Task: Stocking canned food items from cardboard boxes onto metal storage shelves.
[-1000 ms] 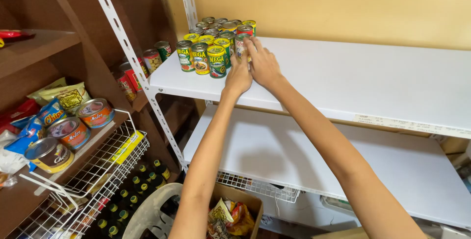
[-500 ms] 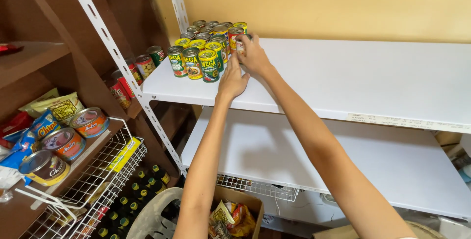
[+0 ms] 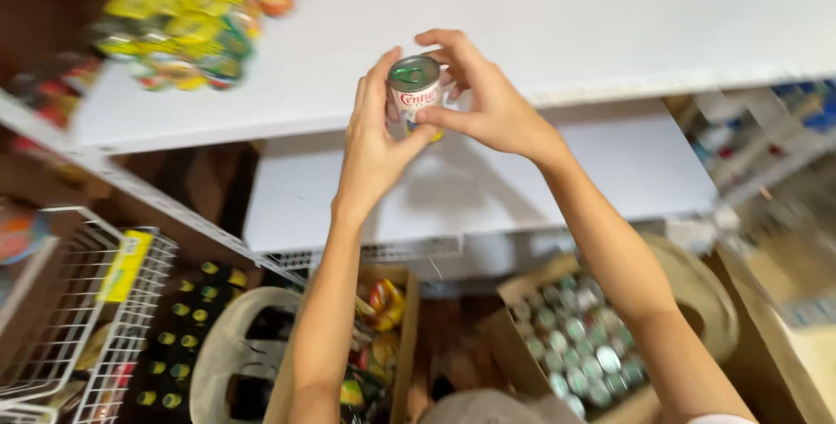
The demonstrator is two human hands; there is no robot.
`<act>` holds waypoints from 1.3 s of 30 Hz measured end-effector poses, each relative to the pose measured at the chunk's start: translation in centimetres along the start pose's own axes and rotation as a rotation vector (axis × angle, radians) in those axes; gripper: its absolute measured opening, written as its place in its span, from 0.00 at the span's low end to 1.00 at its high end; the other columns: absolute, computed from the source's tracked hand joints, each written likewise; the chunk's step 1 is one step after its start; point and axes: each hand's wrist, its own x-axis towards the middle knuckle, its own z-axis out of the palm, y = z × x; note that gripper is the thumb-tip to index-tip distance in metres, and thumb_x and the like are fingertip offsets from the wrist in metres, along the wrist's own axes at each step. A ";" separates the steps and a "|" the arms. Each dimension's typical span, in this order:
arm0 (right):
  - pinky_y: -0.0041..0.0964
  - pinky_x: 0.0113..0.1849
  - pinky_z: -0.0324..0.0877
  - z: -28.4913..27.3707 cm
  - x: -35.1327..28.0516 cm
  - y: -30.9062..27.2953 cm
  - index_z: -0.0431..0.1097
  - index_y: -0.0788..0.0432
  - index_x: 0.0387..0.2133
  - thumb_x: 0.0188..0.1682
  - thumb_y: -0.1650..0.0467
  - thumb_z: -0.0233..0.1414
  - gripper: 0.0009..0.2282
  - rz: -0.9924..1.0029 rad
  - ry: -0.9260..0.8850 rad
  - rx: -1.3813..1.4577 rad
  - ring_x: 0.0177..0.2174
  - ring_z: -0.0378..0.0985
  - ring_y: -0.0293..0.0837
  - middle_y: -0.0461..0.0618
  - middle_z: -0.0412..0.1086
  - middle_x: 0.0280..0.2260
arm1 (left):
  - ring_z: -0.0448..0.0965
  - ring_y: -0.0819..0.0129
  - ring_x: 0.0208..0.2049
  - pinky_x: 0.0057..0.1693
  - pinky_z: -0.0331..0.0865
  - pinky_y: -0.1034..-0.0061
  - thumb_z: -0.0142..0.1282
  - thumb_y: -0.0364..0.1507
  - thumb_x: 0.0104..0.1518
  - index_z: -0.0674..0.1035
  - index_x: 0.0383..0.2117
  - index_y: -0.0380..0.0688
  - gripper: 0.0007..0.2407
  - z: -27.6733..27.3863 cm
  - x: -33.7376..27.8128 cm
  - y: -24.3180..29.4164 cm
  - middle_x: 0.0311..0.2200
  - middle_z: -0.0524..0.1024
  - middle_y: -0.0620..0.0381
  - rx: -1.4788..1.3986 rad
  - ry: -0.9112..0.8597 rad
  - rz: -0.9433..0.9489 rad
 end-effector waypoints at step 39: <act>0.48 0.54 0.69 11.3 -78.0 29.5 0.58 0.61 0.65 0.42 0.80 0.54 0.32 1.302 0.293 -0.109 0.51 0.70 0.62 0.63 0.68 0.52 | 0.74 0.43 0.54 0.51 0.78 0.61 0.46 0.10 0.53 0.65 0.62 0.44 0.28 60.5 -49.0 -21.0 0.57 0.67 0.41 -0.265 -0.782 -0.530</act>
